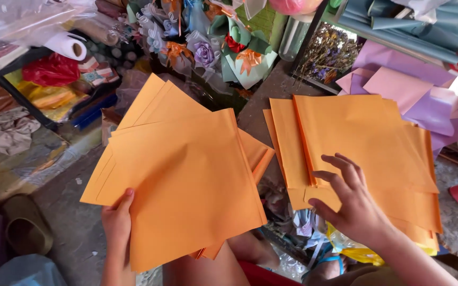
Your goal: The person folds a large orange sheet of paper in half and uses scissors to cut it into smaller pieces. They then unfold the cut sheets and sort them into separate stacks on their lap.
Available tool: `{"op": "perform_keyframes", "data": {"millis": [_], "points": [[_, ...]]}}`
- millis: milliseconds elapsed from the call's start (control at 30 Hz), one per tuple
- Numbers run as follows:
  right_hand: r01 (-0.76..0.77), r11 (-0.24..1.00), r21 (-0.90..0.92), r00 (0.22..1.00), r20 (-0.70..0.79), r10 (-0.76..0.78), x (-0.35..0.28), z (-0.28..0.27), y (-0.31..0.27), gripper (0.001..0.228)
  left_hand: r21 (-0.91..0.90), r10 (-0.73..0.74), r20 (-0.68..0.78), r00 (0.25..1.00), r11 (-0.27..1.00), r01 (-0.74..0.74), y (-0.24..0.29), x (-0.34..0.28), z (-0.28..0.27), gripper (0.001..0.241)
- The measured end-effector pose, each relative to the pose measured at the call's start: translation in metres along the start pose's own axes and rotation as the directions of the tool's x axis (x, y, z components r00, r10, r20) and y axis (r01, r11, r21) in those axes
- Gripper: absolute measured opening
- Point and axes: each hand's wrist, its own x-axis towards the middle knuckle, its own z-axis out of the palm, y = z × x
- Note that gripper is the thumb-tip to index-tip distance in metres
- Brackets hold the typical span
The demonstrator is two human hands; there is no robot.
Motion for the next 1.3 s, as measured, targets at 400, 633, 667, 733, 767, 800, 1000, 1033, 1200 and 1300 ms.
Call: {"op": "perform_keyframes", "data": {"millis": [400, 633, 667, 733, 767, 800, 1000, 1033, 1200, 1300], "points": [[-0.531, 0.705, 0.470, 0.840, 0.178, 0.513, -0.075, -0.013, -0.109, 0.049, -0.292, 0.083, 0.156, 0.984, 0.956, -0.034, 0.062, -0.076, -0.005, 0.048], [-0.369, 0.204, 0.907, 0.629, 0.083, 0.773, -0.104, 0.050, -0.122, 0.055, -0.181, 0.117, 0.319, 0.940, 0.982, -0.061, 0.030, -0.079, -0.031, 0.040], [-0.246, 0.086, 0.965, 0.592, 0.080, 0.802, -0.103, 0.057, -0.120, 0.037, -0.150, 0.074, 0.302, 0.950, 0.988, -0.029, 0.010, -0.069, -0.035, 0.037], [-0.104, -0.026, 0.994, 0.556, 0.080, 0.827, -0.100, 0.062, -0.119, 0.020, -0.122, 0.037, 0.284, 0.958, 0.993, -0.002, -0.027, -0.055, -0.041, 0.035], [-0.125, -0.108, 0.986, 0.543, 0.159, 0.824, -0.097, 0.062, -0.119, 0.042, -0.134, 0.034, 0.295, 0.955, 0.991, 0.006, -0.044, -0.053, -0.043, 0.035], [-0.153, -0.194, 0.969, 0.526, 0.246, 0.814, -0.096, 0.062, -0.121, 0.066, -0.140, 0.024, 0.302, 0.953, 0.990, 0.019, -0.063, -0.053, -0.048, 0.035], [-0.455, 0.231, 0.860, 0.464, 0.008, 0.886, -0.077, 0.047, -0.091, 0.011, -0.495, -0.040, 0.322, 0.946, 0.844, 0.204, -0.102, -0.086, -0.003, 0.018], [-0.465, 0.223, 0.857, 0.464, 0.021, 0.885, -0.063, 0.029, -0.081, 0.011, -0.490, -0.051, 0.314, 0.948, 0.846, 0.208, -0.073, -0.103, 0.012, 0.018], [-0.403, 0.327, 0.855, 0.619, -0.008, 0.785, 0.013, -0.031, -0.001, 0.018, -0.607, -0.208, 0.396, 0.894, 0.671, 0.425, -0.148, -0.109, 0.096, 0.039], [-0.542, 0.432, 0.721, 0.631, 0.009, 0.776, 0.032, -0.028, 0.051, 0.010, -0.247, -0.425, 0.473, 0.772, 0.777, 0.579, -0.013, -0.186, 0.139, 0.074]]}}
